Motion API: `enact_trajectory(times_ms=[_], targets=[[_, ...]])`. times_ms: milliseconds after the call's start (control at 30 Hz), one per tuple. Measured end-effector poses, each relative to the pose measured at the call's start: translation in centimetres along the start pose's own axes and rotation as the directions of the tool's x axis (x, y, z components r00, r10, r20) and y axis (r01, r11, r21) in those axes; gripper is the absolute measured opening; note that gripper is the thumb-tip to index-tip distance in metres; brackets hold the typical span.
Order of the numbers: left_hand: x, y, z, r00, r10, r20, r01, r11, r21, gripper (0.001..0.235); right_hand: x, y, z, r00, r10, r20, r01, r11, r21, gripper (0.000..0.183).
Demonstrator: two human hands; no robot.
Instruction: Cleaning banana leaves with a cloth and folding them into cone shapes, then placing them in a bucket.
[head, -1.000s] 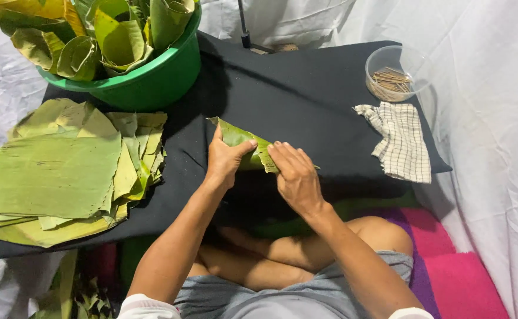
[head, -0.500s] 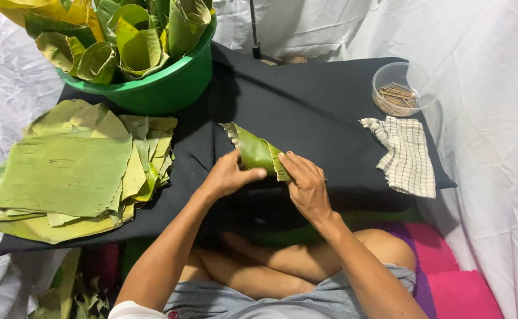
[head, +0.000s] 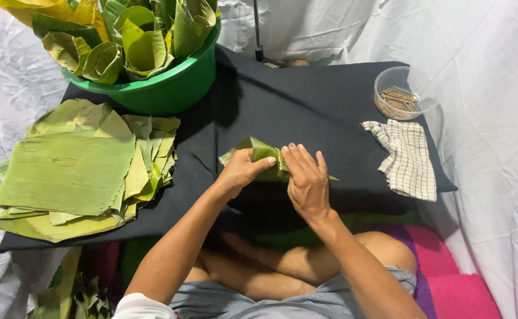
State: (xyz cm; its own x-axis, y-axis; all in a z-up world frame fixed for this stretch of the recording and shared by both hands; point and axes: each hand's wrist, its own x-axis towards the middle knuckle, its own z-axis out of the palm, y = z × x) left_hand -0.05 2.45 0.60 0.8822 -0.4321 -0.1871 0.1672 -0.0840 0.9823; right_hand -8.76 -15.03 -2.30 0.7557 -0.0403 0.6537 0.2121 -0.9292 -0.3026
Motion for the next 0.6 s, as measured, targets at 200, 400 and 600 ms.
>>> enact_trajectory(times_ms=[200,400,600], targets=[[-0.7,1.2,1.1,0.993,-0.089,-0.08,0.082,0.993,-0.09,0.035,-1.0,-0.4,0.8,0.999,0.002,0.038,-0.001,1.0,-0.022,0.053],[-0.5,0.6,-0.3,0.983,-0.05,-0.179,0.027,0.991,-0.128,0.034,-0.8,3.6,-3.2,0.938,0.231,0.257,-0.33,0.82,0.467,0.053],[-1.0,1.0,0.1,0.978,-0.092,-0.189,0.053,0.978,-0.201,0.037,1.1,4.8,-5.9,0.482,0.457,0.748,-0.744,-0.237,0.624,0.038]])
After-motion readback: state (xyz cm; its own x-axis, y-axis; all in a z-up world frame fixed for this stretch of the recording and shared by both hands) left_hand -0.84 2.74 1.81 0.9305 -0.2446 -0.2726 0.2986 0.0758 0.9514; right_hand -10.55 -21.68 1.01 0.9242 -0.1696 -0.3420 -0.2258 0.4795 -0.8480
